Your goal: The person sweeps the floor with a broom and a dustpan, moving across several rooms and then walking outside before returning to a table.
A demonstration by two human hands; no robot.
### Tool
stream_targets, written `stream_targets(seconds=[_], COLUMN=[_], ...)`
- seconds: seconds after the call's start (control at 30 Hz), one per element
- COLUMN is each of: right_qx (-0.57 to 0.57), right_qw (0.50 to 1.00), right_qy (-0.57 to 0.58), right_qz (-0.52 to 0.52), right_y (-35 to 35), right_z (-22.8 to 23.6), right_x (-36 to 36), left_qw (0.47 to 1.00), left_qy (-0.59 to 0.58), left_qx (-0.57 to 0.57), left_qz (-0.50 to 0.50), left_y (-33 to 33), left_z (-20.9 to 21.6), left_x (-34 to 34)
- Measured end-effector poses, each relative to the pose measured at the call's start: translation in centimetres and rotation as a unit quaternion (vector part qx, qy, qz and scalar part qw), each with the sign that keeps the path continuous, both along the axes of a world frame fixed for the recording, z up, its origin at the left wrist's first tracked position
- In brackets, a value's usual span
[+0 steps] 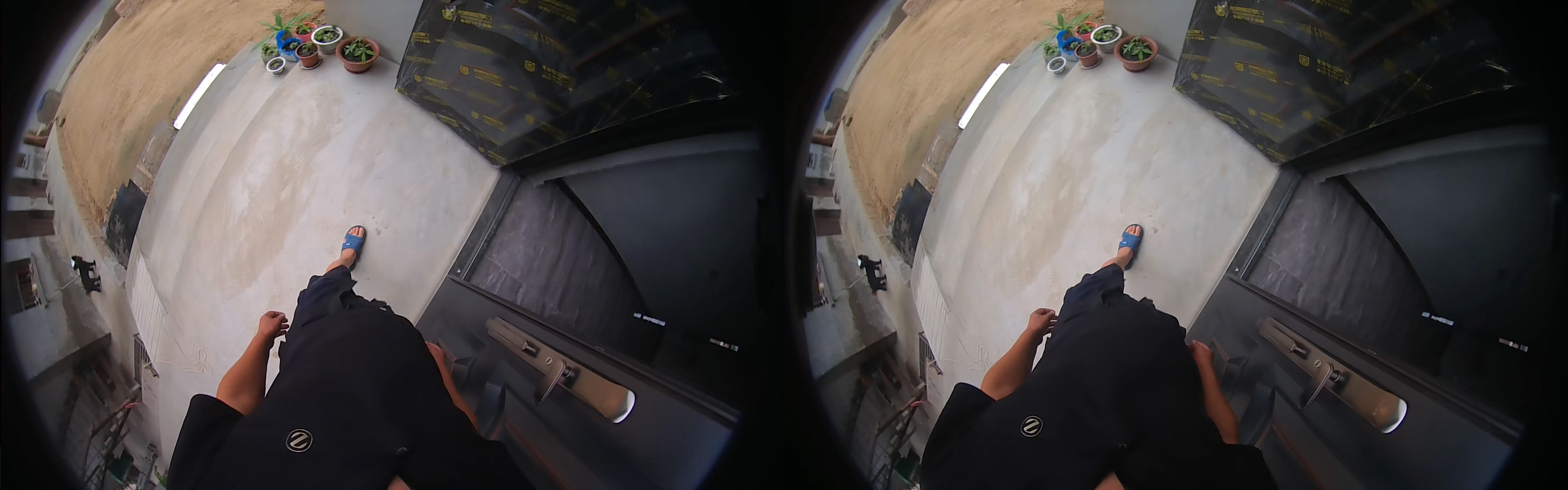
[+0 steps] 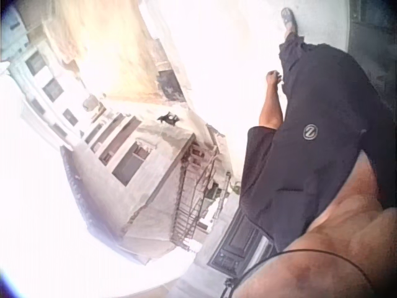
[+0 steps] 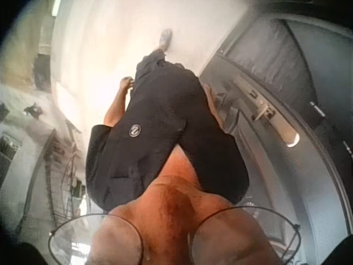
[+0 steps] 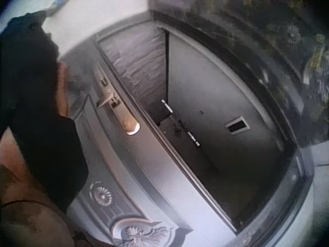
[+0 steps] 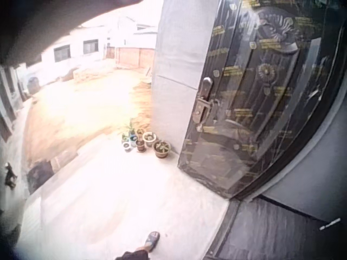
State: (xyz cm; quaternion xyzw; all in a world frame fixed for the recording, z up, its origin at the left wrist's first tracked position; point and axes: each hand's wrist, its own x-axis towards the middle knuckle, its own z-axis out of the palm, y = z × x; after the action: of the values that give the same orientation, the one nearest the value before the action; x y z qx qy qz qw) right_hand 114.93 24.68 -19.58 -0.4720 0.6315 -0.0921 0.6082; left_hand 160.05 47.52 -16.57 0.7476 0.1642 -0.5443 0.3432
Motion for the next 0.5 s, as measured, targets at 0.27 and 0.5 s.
stream_targets(seconds=[0.27,0.5], right_qx=[0.163,0.144], right_qw=[0.956,0.901], right_qy=[-0.099,-0.105], right_qz=[-0.225,-0.395], right_y=[-14.1,-25.3], right_z=[3.1,6.6], right_x=[5.6,6.3], left_qw=[0.974,0.952], left_qy=[-0.093,-0.086], left_qx=[-0.115,-0.124], left_qz=[-0.172,-0.266], left_y=[-27.5,-46.3], left_z=[-1.2,2.3], left_x=[10.1,12.9])
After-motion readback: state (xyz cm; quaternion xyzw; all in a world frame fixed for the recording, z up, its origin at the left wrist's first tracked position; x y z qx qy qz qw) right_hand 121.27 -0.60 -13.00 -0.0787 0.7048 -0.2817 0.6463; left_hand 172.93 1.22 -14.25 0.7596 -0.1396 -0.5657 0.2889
